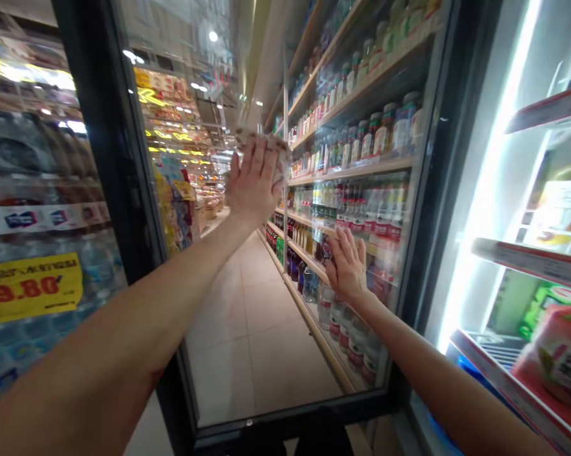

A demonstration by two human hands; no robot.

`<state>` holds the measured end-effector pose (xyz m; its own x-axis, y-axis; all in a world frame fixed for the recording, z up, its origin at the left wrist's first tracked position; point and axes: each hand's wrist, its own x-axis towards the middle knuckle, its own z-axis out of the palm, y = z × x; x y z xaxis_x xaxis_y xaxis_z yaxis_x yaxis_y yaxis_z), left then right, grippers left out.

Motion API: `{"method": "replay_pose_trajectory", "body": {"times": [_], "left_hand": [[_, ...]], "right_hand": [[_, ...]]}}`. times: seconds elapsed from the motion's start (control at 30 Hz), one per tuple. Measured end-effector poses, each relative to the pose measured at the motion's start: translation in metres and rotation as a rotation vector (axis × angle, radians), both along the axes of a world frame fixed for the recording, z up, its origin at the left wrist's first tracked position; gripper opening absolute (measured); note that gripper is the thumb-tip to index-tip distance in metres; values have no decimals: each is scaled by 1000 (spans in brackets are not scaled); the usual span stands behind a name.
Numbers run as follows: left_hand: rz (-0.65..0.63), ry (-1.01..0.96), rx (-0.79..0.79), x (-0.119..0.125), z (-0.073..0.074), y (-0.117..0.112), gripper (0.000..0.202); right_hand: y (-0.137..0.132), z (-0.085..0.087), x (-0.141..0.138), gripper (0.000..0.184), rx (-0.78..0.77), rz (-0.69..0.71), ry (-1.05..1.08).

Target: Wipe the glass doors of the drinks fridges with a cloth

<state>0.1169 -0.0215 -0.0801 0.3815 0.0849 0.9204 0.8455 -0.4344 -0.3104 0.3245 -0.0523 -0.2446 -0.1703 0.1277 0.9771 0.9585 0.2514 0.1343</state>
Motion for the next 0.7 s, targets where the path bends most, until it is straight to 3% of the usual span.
{"method": "replay_pose_trajectory", "body": {"times": [0.07,0.13,0.2,0.23,0.33,0.4,0.43,0.57,0.63,0.7], "left_hand": [[-23,139,2,2,-14,-1,55],[-78,454,-2,-1,-32,-2,50],[-97,592,3,-7,-35,-1,48],[-89,528,11,-11,-30,0,49],[-45,56,52,-18,-3,6,56],[-42,-59,57,-17,0,8,57],[-48,2,47,-16,-6,8,56],[-113,580,-57,-15,-44,-1,45],[-110,610,-73,-20,-42,-3,44],[-57,366,-47,-28,-23,-2,49]], "right_hand": [[0,-2,-3,61,4,9,-14],[0,-4,-7,62,12,25,-30],[0,-5,-10,63,9,35,-28],[1,-5,-11,63,3,37,-22],[4,-5,-14,62,-22,32,12],[5,-5,-17,62,-31,37,23],[5,-6,-19,62,-33,41,26],[6,-9,-23,62,-27,40,19],[6,-11,-22,63,-17,32,3],[7,-12,-19,63,-6,27,-12]]}}
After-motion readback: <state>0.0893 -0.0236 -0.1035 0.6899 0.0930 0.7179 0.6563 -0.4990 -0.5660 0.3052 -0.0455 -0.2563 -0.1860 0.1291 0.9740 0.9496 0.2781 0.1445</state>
